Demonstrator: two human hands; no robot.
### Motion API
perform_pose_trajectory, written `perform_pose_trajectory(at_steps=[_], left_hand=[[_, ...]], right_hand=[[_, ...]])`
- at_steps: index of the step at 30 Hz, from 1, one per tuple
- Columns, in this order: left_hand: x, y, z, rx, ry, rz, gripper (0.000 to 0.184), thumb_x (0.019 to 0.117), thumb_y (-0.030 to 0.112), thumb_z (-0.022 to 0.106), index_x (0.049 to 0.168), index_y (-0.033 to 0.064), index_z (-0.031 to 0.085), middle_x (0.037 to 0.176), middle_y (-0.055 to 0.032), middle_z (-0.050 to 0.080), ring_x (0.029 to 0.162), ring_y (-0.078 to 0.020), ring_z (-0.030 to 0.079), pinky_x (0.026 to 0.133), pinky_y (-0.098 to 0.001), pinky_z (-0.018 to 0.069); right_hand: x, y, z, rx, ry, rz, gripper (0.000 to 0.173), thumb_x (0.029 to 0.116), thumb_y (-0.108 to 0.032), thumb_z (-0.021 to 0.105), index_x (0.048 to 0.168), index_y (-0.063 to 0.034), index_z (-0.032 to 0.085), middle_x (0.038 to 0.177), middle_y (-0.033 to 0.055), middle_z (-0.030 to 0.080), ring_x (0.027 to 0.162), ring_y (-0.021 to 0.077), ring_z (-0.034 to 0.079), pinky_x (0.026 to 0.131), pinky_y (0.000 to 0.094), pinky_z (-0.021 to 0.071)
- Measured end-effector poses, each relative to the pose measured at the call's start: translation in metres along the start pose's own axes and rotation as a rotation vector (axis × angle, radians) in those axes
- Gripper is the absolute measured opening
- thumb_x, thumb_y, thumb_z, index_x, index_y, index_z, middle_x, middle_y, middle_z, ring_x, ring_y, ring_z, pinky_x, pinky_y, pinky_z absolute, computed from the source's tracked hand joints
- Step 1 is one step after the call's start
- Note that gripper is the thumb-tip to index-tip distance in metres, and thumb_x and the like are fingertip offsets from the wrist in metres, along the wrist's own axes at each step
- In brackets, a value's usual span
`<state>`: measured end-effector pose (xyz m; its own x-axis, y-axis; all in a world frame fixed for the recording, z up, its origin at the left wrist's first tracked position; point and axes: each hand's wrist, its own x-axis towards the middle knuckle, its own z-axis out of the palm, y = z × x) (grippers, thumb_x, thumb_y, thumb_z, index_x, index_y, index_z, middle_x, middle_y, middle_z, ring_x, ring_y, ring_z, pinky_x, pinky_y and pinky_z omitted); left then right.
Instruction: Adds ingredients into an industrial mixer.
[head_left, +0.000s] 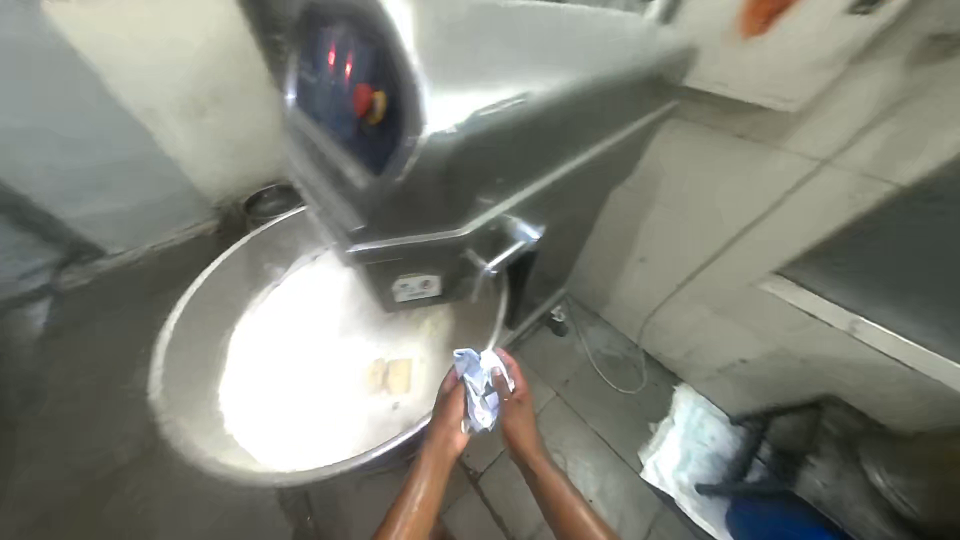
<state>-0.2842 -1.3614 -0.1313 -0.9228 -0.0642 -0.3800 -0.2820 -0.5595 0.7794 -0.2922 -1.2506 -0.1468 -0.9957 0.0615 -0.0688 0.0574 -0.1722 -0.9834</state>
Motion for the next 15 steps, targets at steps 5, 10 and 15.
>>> perform_pose_trajectory(at_steps=[5,10,15], left_hand=[[-0.036,-0.102,0.145,0.214,-0.103,0.01,0.043,0.1089,0.014,0.046,0.15,0.0054,0.041,0.121,-0.0157,0.066,0.1,-0.0188,0.069,0.086,-0.0354,0.0591],[-0.095,-0.222,0.279,0.413,-0.518,-0.019,0.057,0.103,0.012,0.045,0.156,-0.001,0.027,0.142,-0.0187,0.054,0.119,-0.0156,0.06,0.1,-0.0298,0.0522],[-0.156,-0.324,0.367,0.722,-1.295,-0.148,0.065,0.0999,0.012,0.052,0.158,-0.0025,0.027,0.164,-0.0199,0.028,0.148,-0.0219,0.037,0.119,-0.0354,0.0365]], right_hand=[[-0.039,-0.018,-0.141,0.024,0.276,-0.073,0.036,0.1052,-0.008,0.044,0.138,0.0022,0.055,0.127,0.016,0.066,0.111,0.0179,0.065,0.097,0.0353,0.0551],[-0.109,-0.052,-0.294,0.072,0.622,-0.081,0.054,0.1051,-0.022,0.052,0.149,0.0066,0.038,0.141,0.0198,0.056,0.128,0.0159,0.057,0.11,0.0308,0.0467],[-0.175,-0.071,-0.473,0.711,1.137,-0.028,0.041,0.1111,-0.032,0.042,0.136,0.0001,0.052,0.111,0.0156,0.067,0.095,0.0198,0.067,0.084,0.0365,0.0574]])
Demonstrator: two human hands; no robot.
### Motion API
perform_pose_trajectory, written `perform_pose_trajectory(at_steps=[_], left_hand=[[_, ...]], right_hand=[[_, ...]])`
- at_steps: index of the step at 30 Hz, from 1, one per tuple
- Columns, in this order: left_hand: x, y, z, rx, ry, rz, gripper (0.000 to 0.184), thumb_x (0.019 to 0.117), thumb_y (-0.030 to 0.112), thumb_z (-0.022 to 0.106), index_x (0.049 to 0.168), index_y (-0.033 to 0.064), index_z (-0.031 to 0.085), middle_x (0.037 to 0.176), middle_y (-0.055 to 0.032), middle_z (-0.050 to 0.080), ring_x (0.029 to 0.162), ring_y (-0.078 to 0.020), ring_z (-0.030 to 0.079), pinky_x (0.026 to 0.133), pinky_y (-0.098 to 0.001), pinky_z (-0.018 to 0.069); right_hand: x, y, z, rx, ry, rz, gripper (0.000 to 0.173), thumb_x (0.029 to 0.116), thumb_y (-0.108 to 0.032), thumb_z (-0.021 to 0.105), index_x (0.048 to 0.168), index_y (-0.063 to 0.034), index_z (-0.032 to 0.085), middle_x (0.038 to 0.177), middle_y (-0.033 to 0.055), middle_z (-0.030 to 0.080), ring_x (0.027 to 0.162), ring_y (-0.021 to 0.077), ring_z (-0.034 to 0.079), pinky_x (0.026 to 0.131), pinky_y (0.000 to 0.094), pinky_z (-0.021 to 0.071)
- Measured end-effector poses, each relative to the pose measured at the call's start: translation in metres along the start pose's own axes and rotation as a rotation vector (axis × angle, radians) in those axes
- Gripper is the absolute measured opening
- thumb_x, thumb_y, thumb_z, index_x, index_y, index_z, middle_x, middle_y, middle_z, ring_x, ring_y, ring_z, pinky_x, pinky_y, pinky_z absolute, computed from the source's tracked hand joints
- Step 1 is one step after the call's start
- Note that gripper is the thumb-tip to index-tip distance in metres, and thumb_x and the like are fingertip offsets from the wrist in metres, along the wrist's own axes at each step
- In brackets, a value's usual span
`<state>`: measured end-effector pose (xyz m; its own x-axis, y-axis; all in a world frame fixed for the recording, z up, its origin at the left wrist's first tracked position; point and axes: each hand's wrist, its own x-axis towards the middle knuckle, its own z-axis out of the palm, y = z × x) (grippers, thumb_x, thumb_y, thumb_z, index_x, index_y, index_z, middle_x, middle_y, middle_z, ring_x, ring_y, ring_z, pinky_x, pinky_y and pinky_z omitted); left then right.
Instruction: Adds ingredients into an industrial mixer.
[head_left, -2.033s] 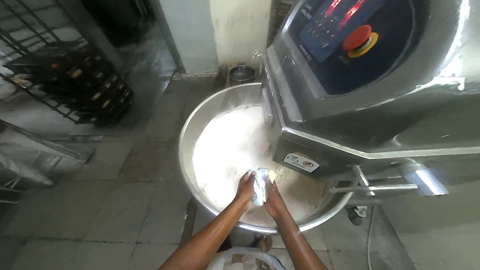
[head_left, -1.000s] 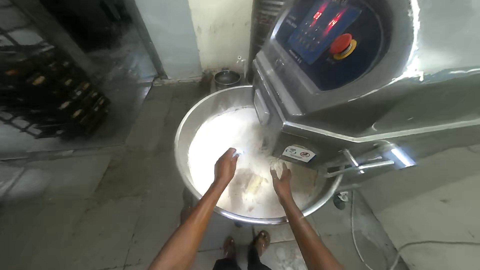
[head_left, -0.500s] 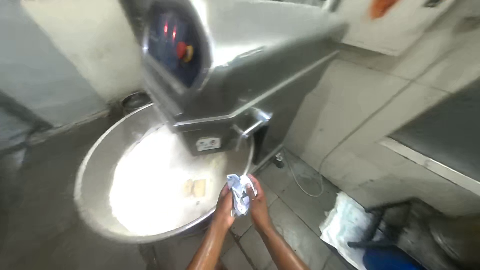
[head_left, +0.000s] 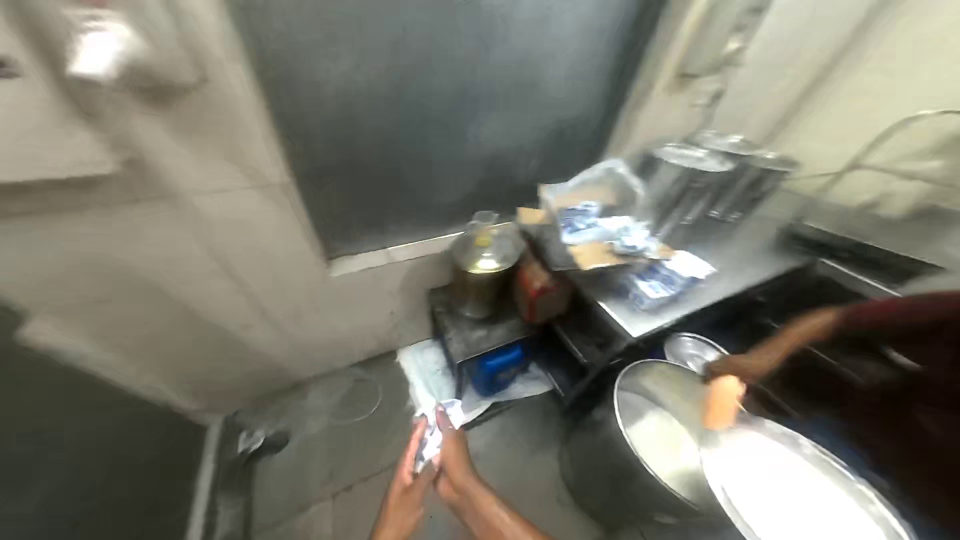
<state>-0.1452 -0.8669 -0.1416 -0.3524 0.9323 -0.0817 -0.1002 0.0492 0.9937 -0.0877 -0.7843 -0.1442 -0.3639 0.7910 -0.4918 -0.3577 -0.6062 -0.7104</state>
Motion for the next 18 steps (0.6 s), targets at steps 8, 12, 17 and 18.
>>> perform_pose_trajectory(at_steps=[8,12,17,18], left_hand=[[0.166,-0.011,0.126,0.235,-0.256,-0.019,0.027,0.0864,0.009,0.072,0.111,-0.0008,0.071,0.105,-0.0083,0.072,0.096,-0.012,0.069,0.089,-0.0312,0.0569],[0.252,-0.003,0.207,-0.123,-0.239,-0.235,0.025,0.096,0.001,0.064,0.12,-0.0061,0.062,0.106,-0.0146,0.07,0.09,-0.018,0.068,0.08,-0.0348,0.059],[0.408,0.09,0.301,-0.038,-0.189,0.112,0.03,0.0992,0.007,0.063,0.127,-0.0034,0.061,0.114,-0.0177,0.068,0.099,-0.0233,0.066,0.089,-0.0428,0.0561],[0.444,0.11,0.32,0.057,-0.164,0.228,0.03,0.0998,0.01,0.063,0.127,-0.0027,0.061,0.116,-0.0181,0.067,0.102,-0.0249,0.066,0.091,-0.0456,0.0553]], right_hand=[[0.063,-0.111,-0.109,0.345,0.15,-0.135,0.032,0.1122,-0.022,0.03,0.126,-0.0042,0.053,0.102,0.009,0.065,0.089,0.0162,0.064,0.08,0.0327,0.0558],[0.085,-0.167,-0.146,0.383,0.296,-0.181,0.053,0.1129,-0.039,0.027,0.137,0.0024,0.049,0.121,0.0169,0.063,0.107,0.0226,0.065,0.095,0.0369,0.053],[0.153,-0.218,-0.21,0.527,0.432,-0.188,0.046,0.1129,-0.031,0.033,0.135,0.004,0.052,0.122,0.0177,0.067,0.108,0.0237,0.069,0.095,0.0347,0.056],[0.168,-0.231,-0.219,0.585,0.475,-0.2,0.044,0.1127,-0.029,0.034,0.134,0.004,0.052,0.121,0.0176,0.067,0.106,0.024,0.07,0.094,0.0348,0.0568]])
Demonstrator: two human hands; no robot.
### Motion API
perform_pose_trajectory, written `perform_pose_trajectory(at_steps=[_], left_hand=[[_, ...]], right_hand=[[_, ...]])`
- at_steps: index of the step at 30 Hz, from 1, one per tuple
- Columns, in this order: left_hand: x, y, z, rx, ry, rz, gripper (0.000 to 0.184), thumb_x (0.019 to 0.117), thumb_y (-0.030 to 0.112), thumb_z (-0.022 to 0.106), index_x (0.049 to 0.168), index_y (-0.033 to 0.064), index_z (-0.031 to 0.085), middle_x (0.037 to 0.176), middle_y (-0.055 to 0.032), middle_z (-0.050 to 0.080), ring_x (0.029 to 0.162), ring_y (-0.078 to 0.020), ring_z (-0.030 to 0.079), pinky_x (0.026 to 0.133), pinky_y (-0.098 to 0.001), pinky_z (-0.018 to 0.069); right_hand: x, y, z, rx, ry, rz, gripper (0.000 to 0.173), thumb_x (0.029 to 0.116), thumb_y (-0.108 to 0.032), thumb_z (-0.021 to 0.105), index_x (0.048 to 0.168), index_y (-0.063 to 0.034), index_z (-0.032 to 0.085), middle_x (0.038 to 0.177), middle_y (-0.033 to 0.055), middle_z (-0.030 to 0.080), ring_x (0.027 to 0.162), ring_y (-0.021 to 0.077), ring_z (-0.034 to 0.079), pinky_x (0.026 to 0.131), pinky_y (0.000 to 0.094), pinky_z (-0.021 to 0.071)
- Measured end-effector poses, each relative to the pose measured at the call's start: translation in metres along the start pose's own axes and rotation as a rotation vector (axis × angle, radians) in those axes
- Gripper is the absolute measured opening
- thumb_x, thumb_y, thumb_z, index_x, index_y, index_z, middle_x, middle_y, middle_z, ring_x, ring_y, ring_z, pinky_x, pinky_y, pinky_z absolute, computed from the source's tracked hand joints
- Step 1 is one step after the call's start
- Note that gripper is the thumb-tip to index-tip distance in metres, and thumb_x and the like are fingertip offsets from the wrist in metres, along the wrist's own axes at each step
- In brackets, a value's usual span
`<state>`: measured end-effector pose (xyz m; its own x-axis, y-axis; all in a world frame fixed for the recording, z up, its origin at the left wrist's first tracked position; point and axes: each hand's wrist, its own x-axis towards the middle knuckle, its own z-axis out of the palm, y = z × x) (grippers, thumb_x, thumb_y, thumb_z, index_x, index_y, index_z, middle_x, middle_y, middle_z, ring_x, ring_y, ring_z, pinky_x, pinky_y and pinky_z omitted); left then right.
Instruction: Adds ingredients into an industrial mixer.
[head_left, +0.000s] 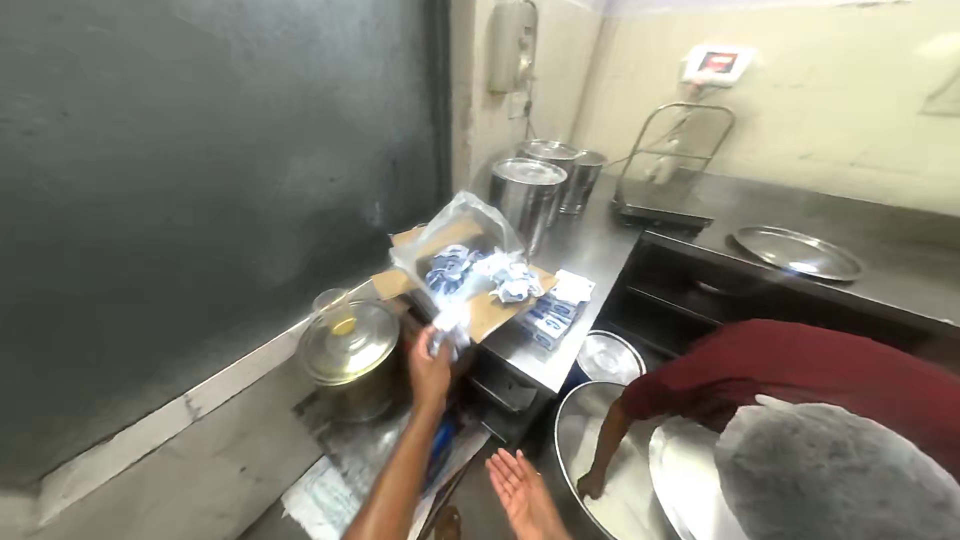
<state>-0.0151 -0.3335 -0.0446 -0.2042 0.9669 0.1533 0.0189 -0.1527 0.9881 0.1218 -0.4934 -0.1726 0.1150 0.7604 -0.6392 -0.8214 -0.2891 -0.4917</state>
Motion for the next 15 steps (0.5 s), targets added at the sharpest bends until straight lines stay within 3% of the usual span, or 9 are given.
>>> perform_pose_trajectory(at_steps=[3,5,7,9,12,13,15], left_hand=[[0.136,0.016,0.032,0.377,-0.007,0.294,0.031,0.0993,0.008,0.061,0.127,-0.0057,0.063,0.131,-0.0257,0.06,0.122,-0.0365,0.059,0.106,-0.052,0.0465],[0.214,0.001,0.048,0.65,-0.196,0.267,0.046,0.0999,0.011,0.061,0.144,0.0028,0.054,0.145,-0.0275,0.051,0.135,-0.0425,0.05,0.113,-0.0572,0.0402],[0.251,-0.003,0.063,0.717,-0.298,0.209,0.064,0.0977,0.017,0.066,0.156,0.0091,0.042,0.154,-0.0296,0.041,0.142,-0.0481,0.04,0.115,-0.0641,0.0338],[0.236,0.007,0.065,0.559,-0.287,0.261,0.06,0.0996,0.021,0.066,0.154,0.0127,0.044,0.151,-0.0226,0.048,0.137,-0.0408,0.048,0.112,-0.0594,0.0399],[0.15,-0.006,0.025,0.337,-0.312,0.22,0.051,0.1038,0.029,0.059,0.15,0.0127,0.047,0.137,-0.0121,0.061,0.121,-0.0262,0.062,0.1,-0.0491,0.0524],[0.12,-0.023,0.003,0.296,-0.308,0.159,0.049,0.1028,0.03,0.06,0.147,0.0111,0.051,0.13,-0.0097,0.066,0.114,-0.0219,0.066,0.097,-0.0455,0.0555],[0.056,-0.055,-0.05,0.249,-0.279,0.011,0.046,0.0994,0.023,0.061,0.14,0.0008,0.056,0.117,-0.0129,0.07,0.1,-0.0196,0.07,0.09,-0.0401,0.059]], right_hand=[[0.051,-0.036,0.031,0.049,0.053,-0.08,0.041,0.1121,-0.028,0.036,0.135,0.0032,0.051,0.121,0.0178,0.066,0.105,0.0246,0.07,0.092,0.0356,0.0575],[0.082,-0.06,0.048,-0.084,0.092,-0.225,0.037,0.1107,-0.022,0.042,0.137,0.0031,0.051,0.123,0.0179,0.066,0.106,0.0239,0.069,0.091,0.0362,0.0577],[0.116,-0.096,0.059,-0.391,0.152,-0.447,0.043,0.1064,-0.018,0.053,0.143,0.0027,0.047,0.137,0.0195,0.058,0.119,0.0248,0.063,0.098,0.0387,0.0541],[0.156,-0.145,0.065,-0.831,0.254,-0.653,0.057,0.1004,-0.022,0.065,0.147,0.0032,0.045,0.148,0.0244,0.05,0.134,0.0319,0.053,0.11,0.0455,0.0465],[0.219,-0.205,0.06,-1.348,0.371,-0.84,0.067,0.0925,-0.024,0.076,0.146,0.0033,0.048,0.149,0.0292,0.047,0.139,0.0437,0.046,0.115,0.0558,0.0393],[0.238,-0.218,0.055,-1.479,0.385,-0.848,0.071,0.0896,-0.024,0.078,0.147,0.0031,0.047,0.15,0.0285,0.046,0.139,0.0446,0.045,0.115,0.0573,0.0388],[0.267,-0.233,0.046,-1.714,0.403,-0.75,0.08,0.0866,-0.029,0.08,0.151,0.0004,0.043,0.155,0.025,0.043,0.139,0.044,0.046,0.112,0.0583,0.0416]])
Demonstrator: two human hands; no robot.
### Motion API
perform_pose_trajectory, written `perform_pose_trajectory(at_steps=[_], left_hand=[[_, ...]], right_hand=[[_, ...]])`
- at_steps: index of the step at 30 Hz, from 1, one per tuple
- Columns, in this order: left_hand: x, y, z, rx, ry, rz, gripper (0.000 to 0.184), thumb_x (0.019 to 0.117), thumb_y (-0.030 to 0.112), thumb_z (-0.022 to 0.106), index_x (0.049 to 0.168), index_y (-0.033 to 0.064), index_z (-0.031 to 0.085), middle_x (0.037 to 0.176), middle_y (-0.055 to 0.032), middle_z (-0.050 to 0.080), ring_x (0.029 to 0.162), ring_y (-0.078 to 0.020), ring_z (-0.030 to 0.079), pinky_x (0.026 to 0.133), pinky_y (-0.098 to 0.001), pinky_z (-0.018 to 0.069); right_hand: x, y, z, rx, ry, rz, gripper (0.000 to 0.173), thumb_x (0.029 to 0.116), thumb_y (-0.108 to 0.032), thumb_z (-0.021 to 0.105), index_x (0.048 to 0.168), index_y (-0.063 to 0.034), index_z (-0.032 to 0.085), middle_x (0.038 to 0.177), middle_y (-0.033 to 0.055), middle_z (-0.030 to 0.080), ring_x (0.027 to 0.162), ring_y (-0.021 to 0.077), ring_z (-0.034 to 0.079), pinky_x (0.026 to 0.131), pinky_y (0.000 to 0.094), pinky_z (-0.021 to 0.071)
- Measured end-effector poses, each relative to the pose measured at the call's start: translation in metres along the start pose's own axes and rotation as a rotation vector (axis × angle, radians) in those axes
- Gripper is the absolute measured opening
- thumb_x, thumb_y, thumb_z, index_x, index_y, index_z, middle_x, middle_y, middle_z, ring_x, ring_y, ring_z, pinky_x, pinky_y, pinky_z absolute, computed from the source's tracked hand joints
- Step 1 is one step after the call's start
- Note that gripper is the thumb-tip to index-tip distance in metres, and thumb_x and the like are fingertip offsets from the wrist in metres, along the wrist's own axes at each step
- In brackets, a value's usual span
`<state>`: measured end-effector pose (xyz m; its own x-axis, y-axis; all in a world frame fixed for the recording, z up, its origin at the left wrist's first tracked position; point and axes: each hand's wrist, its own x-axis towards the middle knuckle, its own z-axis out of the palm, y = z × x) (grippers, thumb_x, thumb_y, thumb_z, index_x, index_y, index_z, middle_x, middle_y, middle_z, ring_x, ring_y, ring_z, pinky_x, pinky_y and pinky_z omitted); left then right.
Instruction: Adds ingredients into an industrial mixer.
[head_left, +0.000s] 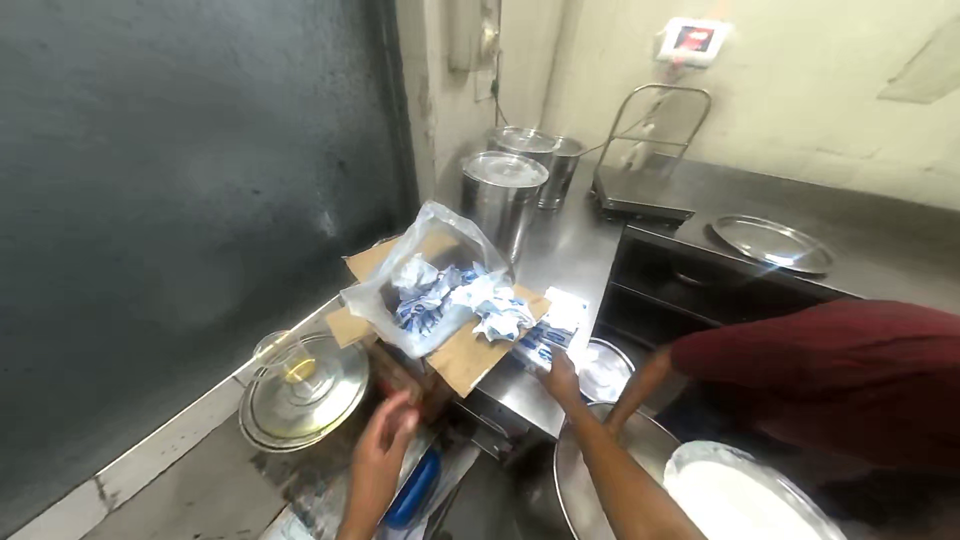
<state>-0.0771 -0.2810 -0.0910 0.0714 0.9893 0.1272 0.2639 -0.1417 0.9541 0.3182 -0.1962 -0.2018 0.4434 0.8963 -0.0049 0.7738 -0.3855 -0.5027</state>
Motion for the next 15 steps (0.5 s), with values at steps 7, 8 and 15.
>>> perform_pose_trajectory(at_steps=[7,8,15], left_hand=[[-0.213,-0.081,-0.075,0.057,0.387,-0.467,0.039,0.1056,0.015,0.05,0.139,-0.0068,0.049,0.112,-0.0194,0.064,0.089,-0.0174,0.064,0.077,-0.0353,0.0551],[-0.23,-0.076,-0.068,0.007,0.416,-0.485,0.039,0.1059,0.015,0.05,0.139,-0.0055,0.05,0.114,-0.0187,0.064,0.091,-0.0181,0.064,0.078,-0.0364,0.0553],[-0.313,0.006,0.039,-0.552,0.29,-0.445,0.048,0.1092,0.03,0.042,0.15,0.005,0.044,0.135,-0.0129,0.064,0.123,-0.0246,0.063,0.1,-0.0436,0.0537]], right_hand=[[-0.041,0.004,0.002,0.148,-0.347,0.121,0.07,0.0874,-0.046,0.078,0.131,0.0049,0.059,0.133,0.0279,0.058,0.117,0.0405,0.062,0.098,0.056,0.0511],[-0.066,0.01,0.007,0.404,-0.443,0.152,0.058,0.0945,-0.041,0.072,0.129,0.0039,0.061,0.125,0.0244,0.064,0.111,0.0349,0.064,0.095,0.0513,0.053],[-0.335,-0.019,-0.028,1.511,-1.306,0.136,0.054,0.0989,-0.039,0.056,0.14,-0.0058,0.045,0.117,0.0135,0.071,0.103,0.0263,0.072,0.09,0.0448,0.0614]])
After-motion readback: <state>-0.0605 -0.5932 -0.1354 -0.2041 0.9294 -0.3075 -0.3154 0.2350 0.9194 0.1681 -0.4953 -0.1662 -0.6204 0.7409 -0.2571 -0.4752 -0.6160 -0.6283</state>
